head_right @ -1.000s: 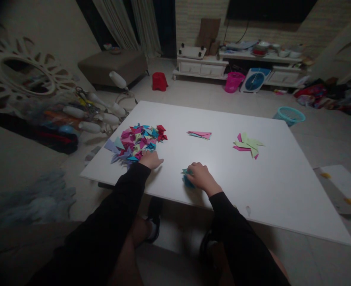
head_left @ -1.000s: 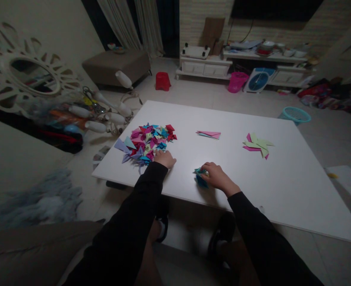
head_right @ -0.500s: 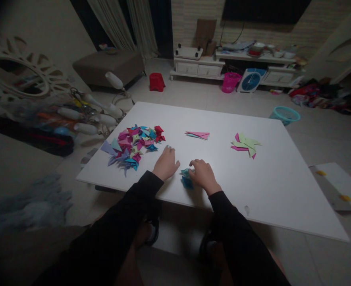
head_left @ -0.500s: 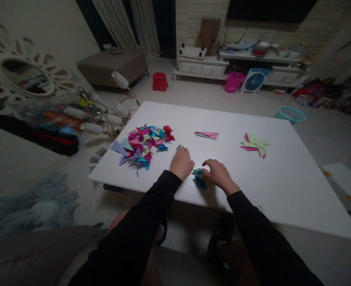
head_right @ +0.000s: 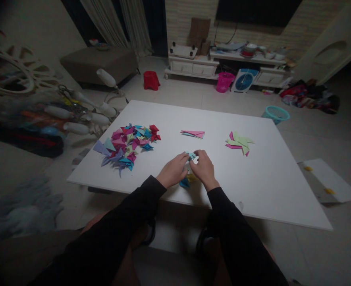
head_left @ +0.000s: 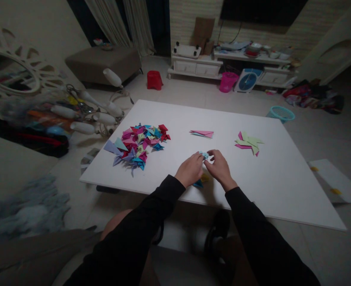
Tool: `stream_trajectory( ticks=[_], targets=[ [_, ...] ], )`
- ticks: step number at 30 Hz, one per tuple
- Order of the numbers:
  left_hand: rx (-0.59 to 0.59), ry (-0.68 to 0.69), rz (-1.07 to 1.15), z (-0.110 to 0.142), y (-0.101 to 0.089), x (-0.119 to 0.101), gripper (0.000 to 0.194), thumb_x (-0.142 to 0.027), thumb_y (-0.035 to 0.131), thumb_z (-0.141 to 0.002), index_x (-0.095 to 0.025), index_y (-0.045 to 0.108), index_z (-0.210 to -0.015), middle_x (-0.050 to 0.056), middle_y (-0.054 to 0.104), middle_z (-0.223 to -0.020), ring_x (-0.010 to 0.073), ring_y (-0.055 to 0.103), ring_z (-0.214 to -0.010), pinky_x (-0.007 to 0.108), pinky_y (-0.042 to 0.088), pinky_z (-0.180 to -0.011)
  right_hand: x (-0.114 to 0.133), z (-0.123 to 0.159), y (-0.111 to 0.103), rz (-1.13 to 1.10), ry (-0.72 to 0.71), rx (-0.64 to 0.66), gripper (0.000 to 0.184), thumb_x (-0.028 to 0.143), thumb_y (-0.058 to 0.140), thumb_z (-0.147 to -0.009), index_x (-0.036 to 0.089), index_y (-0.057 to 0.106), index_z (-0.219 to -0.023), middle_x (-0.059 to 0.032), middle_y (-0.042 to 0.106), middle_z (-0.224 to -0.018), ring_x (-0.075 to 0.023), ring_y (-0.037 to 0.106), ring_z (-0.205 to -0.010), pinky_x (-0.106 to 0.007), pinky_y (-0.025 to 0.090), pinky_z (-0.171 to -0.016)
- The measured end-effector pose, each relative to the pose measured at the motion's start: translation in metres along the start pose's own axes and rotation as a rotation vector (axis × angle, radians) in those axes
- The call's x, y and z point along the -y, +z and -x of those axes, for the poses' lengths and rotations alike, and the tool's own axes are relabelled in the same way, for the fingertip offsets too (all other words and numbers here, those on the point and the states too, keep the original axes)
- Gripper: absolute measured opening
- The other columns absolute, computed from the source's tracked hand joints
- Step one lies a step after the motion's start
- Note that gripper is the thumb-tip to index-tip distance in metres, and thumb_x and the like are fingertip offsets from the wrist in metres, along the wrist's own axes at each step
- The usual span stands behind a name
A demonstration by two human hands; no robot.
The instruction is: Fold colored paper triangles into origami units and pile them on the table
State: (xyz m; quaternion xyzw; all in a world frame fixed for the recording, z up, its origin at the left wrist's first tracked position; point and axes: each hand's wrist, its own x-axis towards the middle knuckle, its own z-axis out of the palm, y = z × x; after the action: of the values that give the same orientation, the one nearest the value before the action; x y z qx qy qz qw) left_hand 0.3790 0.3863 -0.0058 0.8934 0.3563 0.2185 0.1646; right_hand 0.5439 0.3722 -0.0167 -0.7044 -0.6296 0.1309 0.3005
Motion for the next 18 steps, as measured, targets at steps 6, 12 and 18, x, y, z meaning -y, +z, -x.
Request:
stream_trajectory(
  ticks=[6,12,18],
  targets=[
    [0.020,-0.007,-0.017,-0.001,0.003,0.002,0.049,-0.010,0.050,-0.084,-0.007,0.051,-0.134,0.019,0.054,-0.142,0.0251,0.046,-0.139,0.038,0.036,-0.119,0.000,-0.003,0.003,-0.007,-0.007,0.041,0.023,0.032,0.056,-0.083,0.019,0.063,-0.101,-0.0052,0.068,-0.088,-0.0192,0.060,-0.076,-0.031,0.045,-0.071],
    [0.006,0.007,0.049,-0.005,-0.008,0.001,0.036,-0.011,0.050,-0.085,-0.013,0.062,-0.119,0.014,0.064,-0.128,0.0238,0.055,-0.126,0.037,0.044,-0.111,-0.005,-0.005,0.002,-0.011,-0.024,0.014,0.014,0.025,0.054,-0.084,0.019,0.066,-0.087,-0.0051,0.071,-0.082,-0.0189,0.061,-0.074,-0.031,0.045,-0.073],
    [-0.265,-0.304,0.394,-0.017,-0.023,0.015,0.022,-0.009,0.050,-0.084,-0.017,0.067,-0.096,0.006,0.071,-0.094,0.0175,0.067,-0.090,0.031,0.055,-0.087,-0.002,-0.004,-0.004,-0.106,-0.040,-0.022,0.013,0.026,0.055,-0.084,0.020,0.067,-0.086,-0.0037,0.071,-0.081,-0.0182,0.062,-0.073,-0.031,0.047,-0.072]
  ],
)
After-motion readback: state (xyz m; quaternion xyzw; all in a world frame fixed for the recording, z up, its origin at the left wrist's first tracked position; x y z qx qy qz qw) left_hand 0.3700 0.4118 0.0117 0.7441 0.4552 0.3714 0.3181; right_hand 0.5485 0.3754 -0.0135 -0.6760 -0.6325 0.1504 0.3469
